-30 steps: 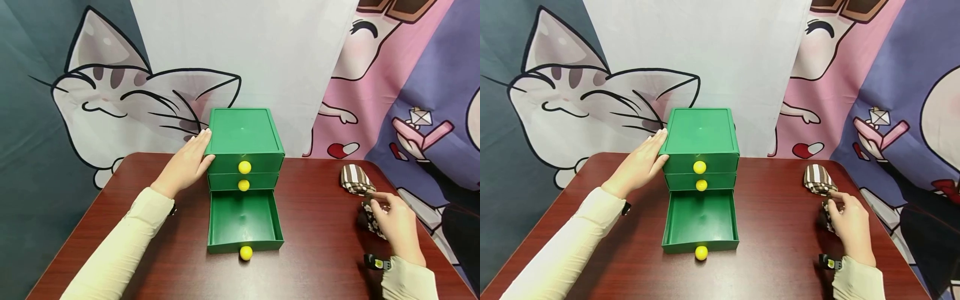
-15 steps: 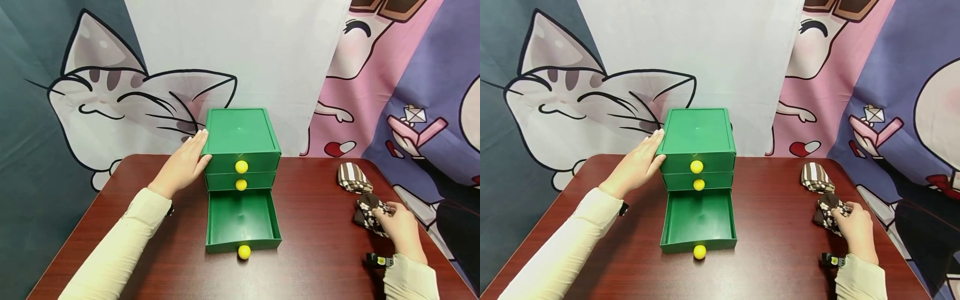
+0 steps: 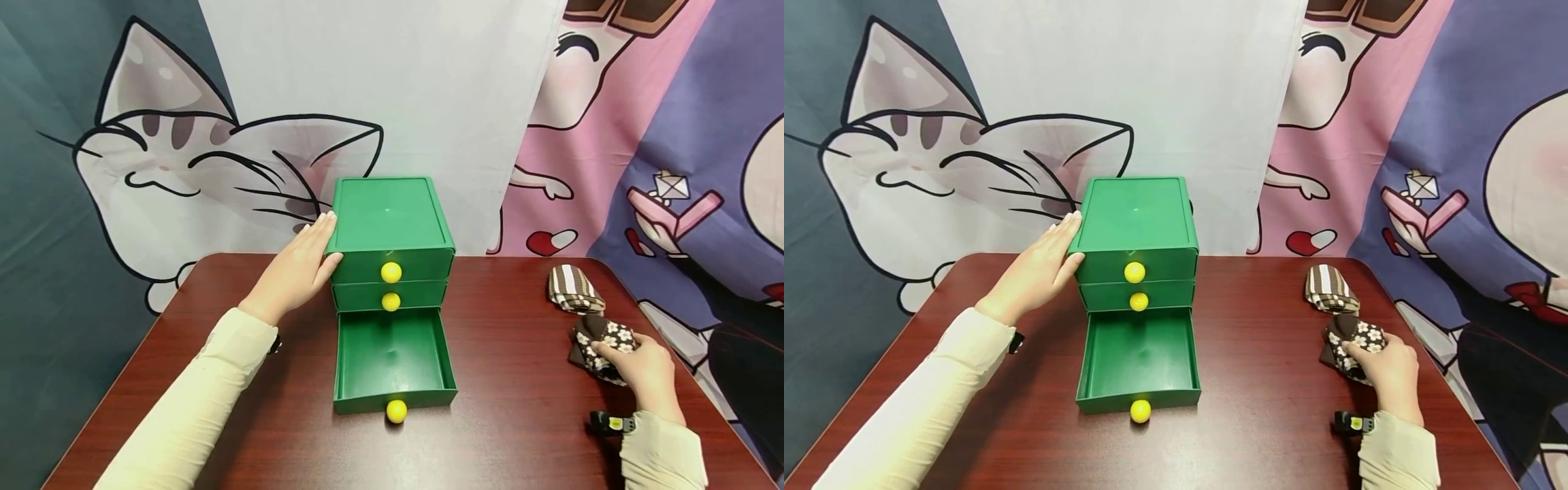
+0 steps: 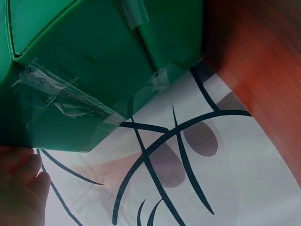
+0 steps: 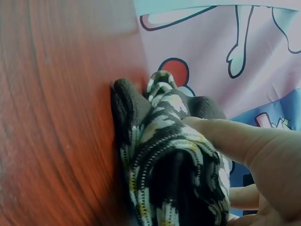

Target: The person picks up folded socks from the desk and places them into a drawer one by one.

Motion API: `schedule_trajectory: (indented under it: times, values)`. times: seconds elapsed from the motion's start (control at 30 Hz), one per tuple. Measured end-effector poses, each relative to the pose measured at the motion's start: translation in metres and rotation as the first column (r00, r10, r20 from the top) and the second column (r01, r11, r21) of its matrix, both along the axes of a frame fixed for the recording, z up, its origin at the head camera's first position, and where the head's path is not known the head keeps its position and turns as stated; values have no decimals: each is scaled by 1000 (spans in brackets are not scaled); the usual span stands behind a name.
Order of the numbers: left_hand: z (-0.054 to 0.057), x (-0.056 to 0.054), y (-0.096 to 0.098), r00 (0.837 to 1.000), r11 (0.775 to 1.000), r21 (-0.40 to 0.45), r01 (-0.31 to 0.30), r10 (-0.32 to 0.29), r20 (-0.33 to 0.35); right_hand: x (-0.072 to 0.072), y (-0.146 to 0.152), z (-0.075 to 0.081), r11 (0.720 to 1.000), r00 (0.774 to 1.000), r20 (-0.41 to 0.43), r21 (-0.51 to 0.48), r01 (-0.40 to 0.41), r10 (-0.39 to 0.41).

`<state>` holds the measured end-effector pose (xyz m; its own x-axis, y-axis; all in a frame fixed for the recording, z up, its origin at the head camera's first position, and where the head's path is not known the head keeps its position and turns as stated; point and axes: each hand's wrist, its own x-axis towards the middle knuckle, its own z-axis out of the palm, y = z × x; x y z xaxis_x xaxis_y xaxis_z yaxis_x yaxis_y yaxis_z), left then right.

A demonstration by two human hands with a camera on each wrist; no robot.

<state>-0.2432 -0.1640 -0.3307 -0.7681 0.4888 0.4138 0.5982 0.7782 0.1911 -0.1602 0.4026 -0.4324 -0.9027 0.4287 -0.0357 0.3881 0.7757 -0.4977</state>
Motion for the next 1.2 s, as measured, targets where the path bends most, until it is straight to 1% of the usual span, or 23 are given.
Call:
schedule_trajectory:
  times: [0.07, 0.23, 0.37, 0.53, 0.8, 0.87, 1.1, 1.2]
  values:
    - [0, 0, 0, 1000, 1000, 0, -1, 1, 0, 0, -1, 0, 1000, 1000, -13, -8, -8, 8]
    - [0, 0, 0, 1000, 1000, -2, -3, 3, 3, 2, -1, 1, 995, 999, 5, -95, -43, 44]
    - [-1, -1, -1, 1000, 1000, -1, -6, 6, 4, 3, -2, -1, 988, 997, -13, -135, -75, 74]
    - [-2, -2, 0, 1000, 1000, 6, -5, 5, 3, 3, -8, -2, 982, 990, -63, -138, -131, 123]
    - [-3, -3, -1, 1000, 1000, 10, 5, -4, -11, 2, -25, 7, 974, 981, -68, -128, -187, 179]
    - [-3, -2, -1, 1000, 1000, 12, 6, -6, -14, 2, -31, 10, 973, 978, -83, -119, -198, 189]
    - [-4, -3, -1, 1000, 1000, 17, 4, -3, -24, 3, -55, 20, 972, 967, -172, -106, -209, 189]
    - [-5, -3, -1, 1000, 1000, 19, 5, -4, -25, 4, -65, 24, 969, 967, -192, -148, -198, 168]
